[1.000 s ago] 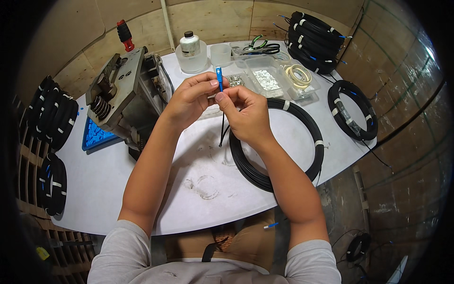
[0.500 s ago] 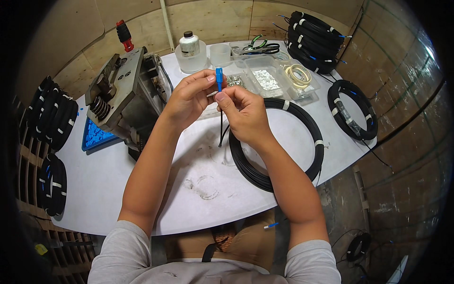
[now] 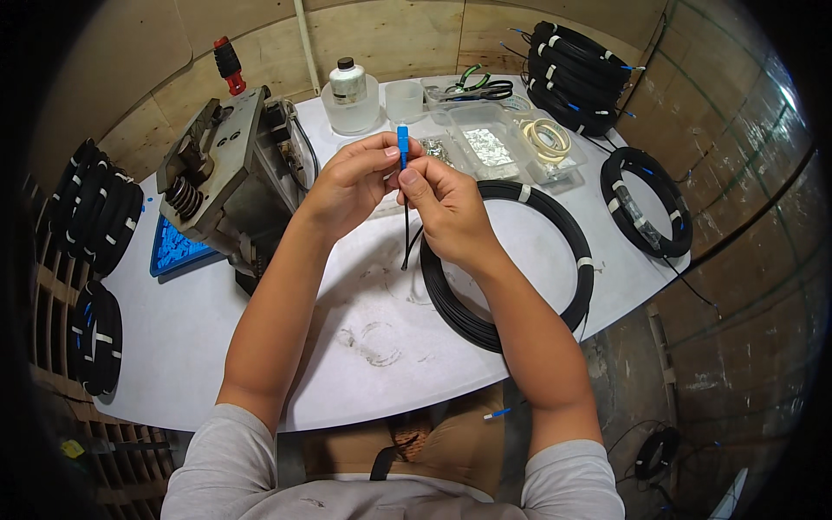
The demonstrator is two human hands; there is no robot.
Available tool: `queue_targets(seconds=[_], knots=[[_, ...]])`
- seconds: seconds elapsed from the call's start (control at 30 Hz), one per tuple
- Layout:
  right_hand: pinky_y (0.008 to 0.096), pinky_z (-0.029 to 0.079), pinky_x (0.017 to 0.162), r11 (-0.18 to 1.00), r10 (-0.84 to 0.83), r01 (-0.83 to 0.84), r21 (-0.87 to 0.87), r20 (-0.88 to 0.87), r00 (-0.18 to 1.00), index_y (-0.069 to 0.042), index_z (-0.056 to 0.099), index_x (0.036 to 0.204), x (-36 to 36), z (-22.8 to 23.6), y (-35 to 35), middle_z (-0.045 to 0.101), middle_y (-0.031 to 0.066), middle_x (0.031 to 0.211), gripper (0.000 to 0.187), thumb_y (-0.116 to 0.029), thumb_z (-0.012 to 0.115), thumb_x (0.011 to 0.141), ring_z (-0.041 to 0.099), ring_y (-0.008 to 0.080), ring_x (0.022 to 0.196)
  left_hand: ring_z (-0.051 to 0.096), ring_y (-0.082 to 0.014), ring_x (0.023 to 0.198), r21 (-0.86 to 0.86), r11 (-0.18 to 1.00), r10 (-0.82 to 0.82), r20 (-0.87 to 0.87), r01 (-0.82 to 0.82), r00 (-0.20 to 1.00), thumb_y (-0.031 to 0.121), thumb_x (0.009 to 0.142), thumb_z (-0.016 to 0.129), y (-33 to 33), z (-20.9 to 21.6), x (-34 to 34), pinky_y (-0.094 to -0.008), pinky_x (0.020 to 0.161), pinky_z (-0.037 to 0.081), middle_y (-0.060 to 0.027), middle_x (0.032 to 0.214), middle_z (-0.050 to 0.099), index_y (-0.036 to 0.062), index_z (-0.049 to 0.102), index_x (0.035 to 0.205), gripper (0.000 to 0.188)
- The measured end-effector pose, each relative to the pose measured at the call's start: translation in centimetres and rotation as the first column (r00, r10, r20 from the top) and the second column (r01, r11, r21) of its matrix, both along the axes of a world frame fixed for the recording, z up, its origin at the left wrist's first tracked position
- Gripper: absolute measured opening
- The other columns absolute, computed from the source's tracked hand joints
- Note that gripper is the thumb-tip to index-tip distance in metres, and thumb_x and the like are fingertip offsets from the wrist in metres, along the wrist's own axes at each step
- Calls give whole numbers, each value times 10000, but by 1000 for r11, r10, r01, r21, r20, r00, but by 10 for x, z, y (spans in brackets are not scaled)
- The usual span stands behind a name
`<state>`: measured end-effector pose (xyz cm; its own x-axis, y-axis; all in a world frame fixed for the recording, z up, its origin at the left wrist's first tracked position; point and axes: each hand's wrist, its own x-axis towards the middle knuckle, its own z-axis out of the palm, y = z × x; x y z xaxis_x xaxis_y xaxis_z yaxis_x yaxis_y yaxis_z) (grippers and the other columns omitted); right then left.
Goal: Assembling connectors onto fiber optic cables and using a specialized assembly machine.
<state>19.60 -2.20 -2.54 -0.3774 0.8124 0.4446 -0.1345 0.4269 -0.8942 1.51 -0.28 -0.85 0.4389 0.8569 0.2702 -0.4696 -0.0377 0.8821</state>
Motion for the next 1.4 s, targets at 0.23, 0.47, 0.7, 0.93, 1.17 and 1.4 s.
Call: queue_targets(seconds=[0.23,0.47,0.7,0.93,1.17,1.4], knots=[[234,454,753,1000,-15,15,-1,-22,1000,-27,671,994,-1,1,0,629,-8,871,266,-261,584,1085,547,67,803,608,-151,950,7,1000,16,42,-16,999,201,1011,588,-5,5,5,-319,842,502,-53,1059,653,26,658,1138,227],[211,435,669,994,-110,109,-27,-36,993,-34,685,969,-2,1,-3,629,-29,806,173,-198,694,1021,529,40,722,613,-148,1037,49,997,63,-42,-61,997,162,977,650,2,-4,0,-333,930,490,-54,1112,673,41,654,1117,185],[216,472,688,992,-123,121,-45,-43,991,-27,705,941,-1,-1,0,695,-13,839,119,-135,729,985,571,31,740,620,-153,1024,51,997,54,-17,-53,998,138,977,656,4,-7,1,-337,936,495,-63,1100,678,37,657,1090,152],[220,477,685,985,-174,173,-17,-24,985,-26,710,916,-1,-1,1,700,-12,825,108,-115,756,956,576,30,734,620,-152,1030,-11,997,71,68,-70,995,145,977,659,0,0,3,-333,926,495,-57,1092,676,38,659,1108,169],[215,478,655,977,-212,212,4,-46,976,-25,710,898,-2,-2,2,700,-11,809,97,-93,768,937,575,25,712,623,-137,1023,45,992,117,-51,-115,992,172,984,676,1,-3,4,-313,905,498,-48,1086,684,47,665,1092,165],[215,476,649,976,-219,220,1,-32,975,-24,710,894,-1,-2,1,699,-9,801,115,-108,776,936,573,25,706,624,-142,1030,26,995,93,-18,-93,995,174,991,671,4,-4,2,-311,910,497,-57,1085,684,47,661,1098,167]])
